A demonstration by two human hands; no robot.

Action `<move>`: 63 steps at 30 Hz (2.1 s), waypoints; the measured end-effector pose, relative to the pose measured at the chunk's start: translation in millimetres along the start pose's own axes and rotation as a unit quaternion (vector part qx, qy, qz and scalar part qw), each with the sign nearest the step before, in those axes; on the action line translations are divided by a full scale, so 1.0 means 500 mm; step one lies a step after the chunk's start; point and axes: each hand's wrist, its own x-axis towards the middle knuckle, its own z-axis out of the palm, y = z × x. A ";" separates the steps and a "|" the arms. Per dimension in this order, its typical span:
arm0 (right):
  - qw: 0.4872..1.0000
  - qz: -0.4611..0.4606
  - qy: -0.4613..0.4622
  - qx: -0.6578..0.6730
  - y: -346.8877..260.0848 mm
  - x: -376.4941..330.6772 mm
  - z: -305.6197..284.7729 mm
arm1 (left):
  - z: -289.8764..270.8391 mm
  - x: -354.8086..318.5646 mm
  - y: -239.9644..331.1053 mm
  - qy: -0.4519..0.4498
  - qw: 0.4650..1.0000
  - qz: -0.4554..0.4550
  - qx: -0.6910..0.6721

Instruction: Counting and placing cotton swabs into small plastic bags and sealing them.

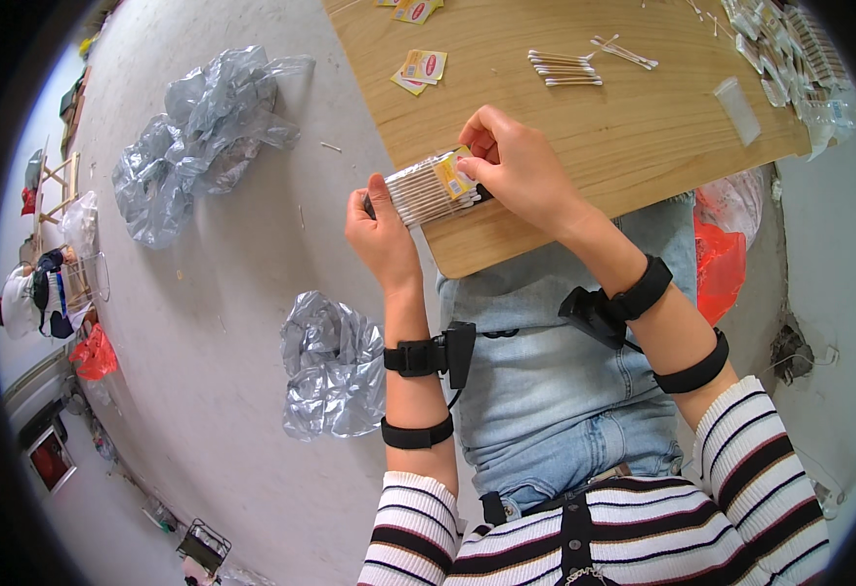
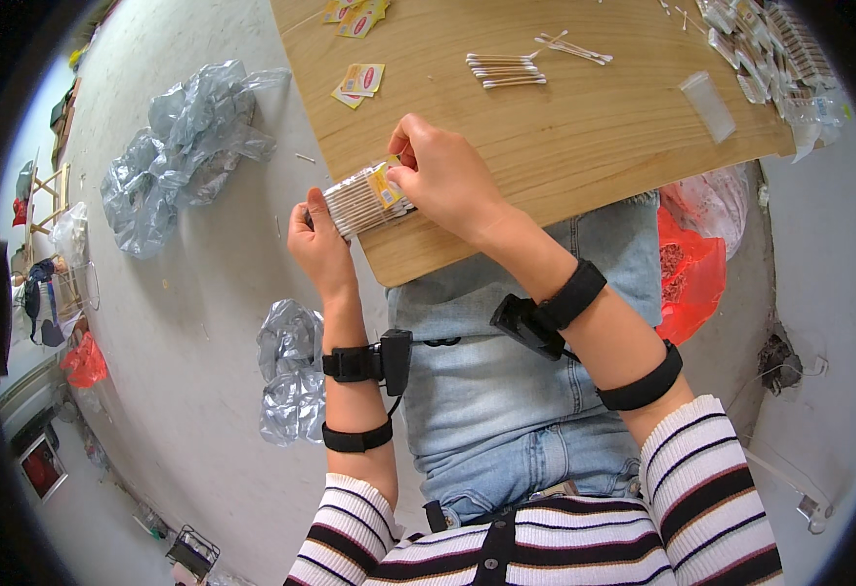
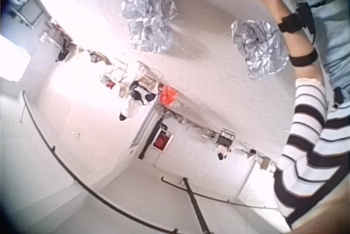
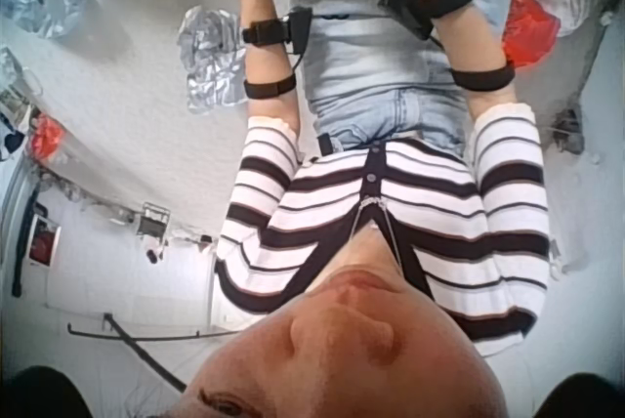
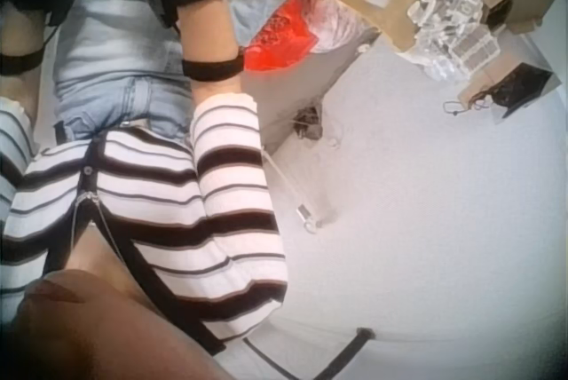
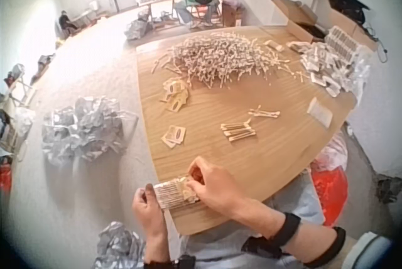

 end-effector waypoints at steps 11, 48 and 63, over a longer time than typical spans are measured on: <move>0.998 0.012 0.044 0.052 -0.005 -0.016 -0.018 | 0.030 -0.020 0.025 0.073 0.995 0.042 0.052; 0.988 0.065 -0.084 0.112 0.014 0.006 -0.024 | 0.024 -0.013 0.020 0.065 0.994 0.032 0.079; 0.998 0.008 -0.066 0.012 -0.001 0.021 -0.023 | 0.022 -0.012 0.023 0.058 0.994 0.042 0.077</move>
